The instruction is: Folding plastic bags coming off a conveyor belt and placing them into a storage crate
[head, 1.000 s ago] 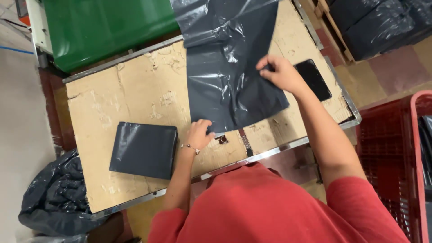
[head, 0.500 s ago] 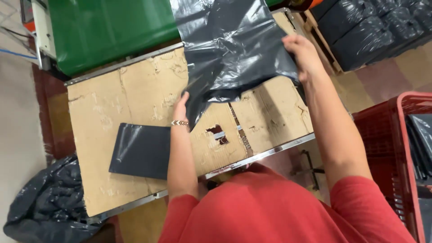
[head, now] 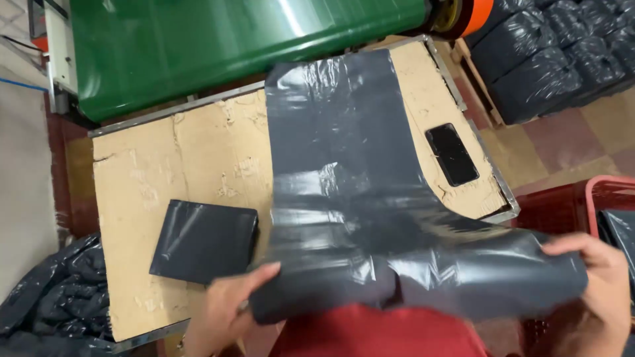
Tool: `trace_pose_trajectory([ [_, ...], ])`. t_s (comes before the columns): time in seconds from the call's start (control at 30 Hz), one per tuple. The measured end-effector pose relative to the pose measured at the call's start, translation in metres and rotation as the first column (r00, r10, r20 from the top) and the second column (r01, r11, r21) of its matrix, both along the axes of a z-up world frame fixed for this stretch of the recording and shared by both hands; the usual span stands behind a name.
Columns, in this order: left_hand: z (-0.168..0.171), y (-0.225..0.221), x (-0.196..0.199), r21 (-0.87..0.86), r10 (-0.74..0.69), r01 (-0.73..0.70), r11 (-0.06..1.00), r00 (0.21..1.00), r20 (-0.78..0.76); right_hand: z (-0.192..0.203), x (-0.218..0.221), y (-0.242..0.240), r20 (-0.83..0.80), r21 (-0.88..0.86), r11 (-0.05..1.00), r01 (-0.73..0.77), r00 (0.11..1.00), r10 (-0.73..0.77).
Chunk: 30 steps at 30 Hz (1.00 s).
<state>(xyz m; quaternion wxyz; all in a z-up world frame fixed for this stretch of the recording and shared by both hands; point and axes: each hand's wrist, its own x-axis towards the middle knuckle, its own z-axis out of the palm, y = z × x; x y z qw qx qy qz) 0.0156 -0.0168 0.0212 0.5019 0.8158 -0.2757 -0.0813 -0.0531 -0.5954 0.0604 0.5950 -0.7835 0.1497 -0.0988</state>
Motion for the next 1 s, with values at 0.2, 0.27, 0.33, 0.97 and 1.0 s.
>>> trace_pose_trajectory([
  [0.2, 0.001, -0.037, 0.147, 0.266, 0.365, -0.452, 0.851, 0.875, 0.317, -0.013, 0.196, 0.002, 0.082, -0.372, 0.916, -0.152, 0.977, 0.195],
  [0.27, -0.029, -0.054, 0.228, 0.099, 0.462, -0.479, 0.872, 0.873, 0.160, -0.071, 0.283, -0.004, 0.012, -0.304, 0.942, -0.142, 0.988, 0.153],
  [0.33, -0.109, -0.051, 0.313, -0.069, 0.516, -0.515, 0.854, 0.856, -0.004, -0.128, 0.372, 0.011, -0.055, -0.234, 0.964, -0.123, 0.992, 0.114],
  [0.97, -0.233, -0.192, 0.336, 0.381, 0.204, -0.611, 0.694, 0.674, 0.710, -0.293, 0.573, 0.063, -0.465, -0.466, 0.852, -0.238, 0.885, -0.007],
  [1.0, -0.235, -0.210, 0.323, 0.393, 0.097, -0.476, 0.787, 0.725, 0.682, -0.297, 0.581, 0.060, -0.493, -0.424, 0.868, -0.257, 0.870, 0.017],
])
